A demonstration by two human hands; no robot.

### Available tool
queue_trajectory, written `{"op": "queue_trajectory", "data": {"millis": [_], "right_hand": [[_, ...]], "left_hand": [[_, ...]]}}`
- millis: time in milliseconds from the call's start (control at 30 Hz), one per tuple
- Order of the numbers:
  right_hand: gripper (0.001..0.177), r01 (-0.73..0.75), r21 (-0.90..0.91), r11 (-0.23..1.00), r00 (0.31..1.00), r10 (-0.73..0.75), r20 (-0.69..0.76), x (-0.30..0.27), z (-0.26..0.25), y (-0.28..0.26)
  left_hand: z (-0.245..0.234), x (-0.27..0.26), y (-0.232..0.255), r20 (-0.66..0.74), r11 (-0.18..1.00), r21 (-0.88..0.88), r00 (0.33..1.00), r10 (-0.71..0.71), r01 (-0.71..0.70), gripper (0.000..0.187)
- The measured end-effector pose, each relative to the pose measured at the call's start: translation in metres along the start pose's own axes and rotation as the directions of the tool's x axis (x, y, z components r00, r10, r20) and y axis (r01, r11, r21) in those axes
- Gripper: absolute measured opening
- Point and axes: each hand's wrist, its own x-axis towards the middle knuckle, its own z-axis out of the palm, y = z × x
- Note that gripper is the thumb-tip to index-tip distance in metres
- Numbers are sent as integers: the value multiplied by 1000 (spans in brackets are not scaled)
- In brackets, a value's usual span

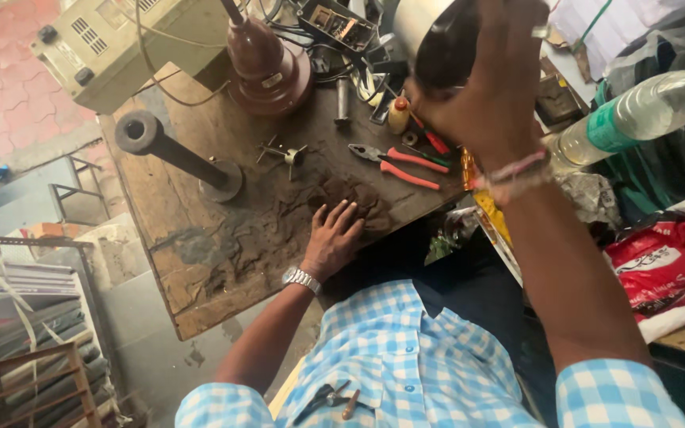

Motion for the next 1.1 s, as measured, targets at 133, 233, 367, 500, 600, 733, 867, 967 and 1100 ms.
{"op": "queue_trajectory", "data": {"millis": [133, 233, 367, 500, 600, 733, 867, 967, 1100], "right_hand": [[125, -37, 182, 983, 993, 15, 119, -23, -13, -40], [124, -162, 204, 965, 941, 89, 326, -54, 20, -56], [123, -166, 238, 957, 854, 19, 521, -97, 79, -73], [115, -150, 248, 957, 885, 18, 466, -140, 96, -71], [100, -308, 325, 894, 923, 198, 329, -168, 82, -63], [80, -566, 339, 752, 821, 473, 321, -205, 59, -55], [66, -491, 284, 823, 864, 419, 281, -214, 46, -44], [50, -452, 244, 858, 876, 377, 301, -209, 47, -33], [39, -332, 159, 930, 906, 267, 329, -189, 64, -19]], "left_hand": [[2, -6, -12, -363, 918, -339, 871, -331, 207, 27], [-33, -3, -14, -557, 743, -548, 495, -667, 385, 34], [-110, 11, -18, -579, 715, -599, 420, -698, 362, 40], [-153, 33, -5, -590, 718, -658, 438, -678, 226, 40], [-164, 53, 6, -646, 815, -538, 517, -562, 214, 43], [-151, 85, 19, -497, 925, -363, 818, -291, 108, 42], [-123, 95, 43, 27, 961, -163, 974, -223, 225, 39], [-102, 88, 38, 38, 961, -170, 976, -213, 216, 39], [-56, 102, 10, 171, 946, -110, 944, -283, 304, 20]]}}
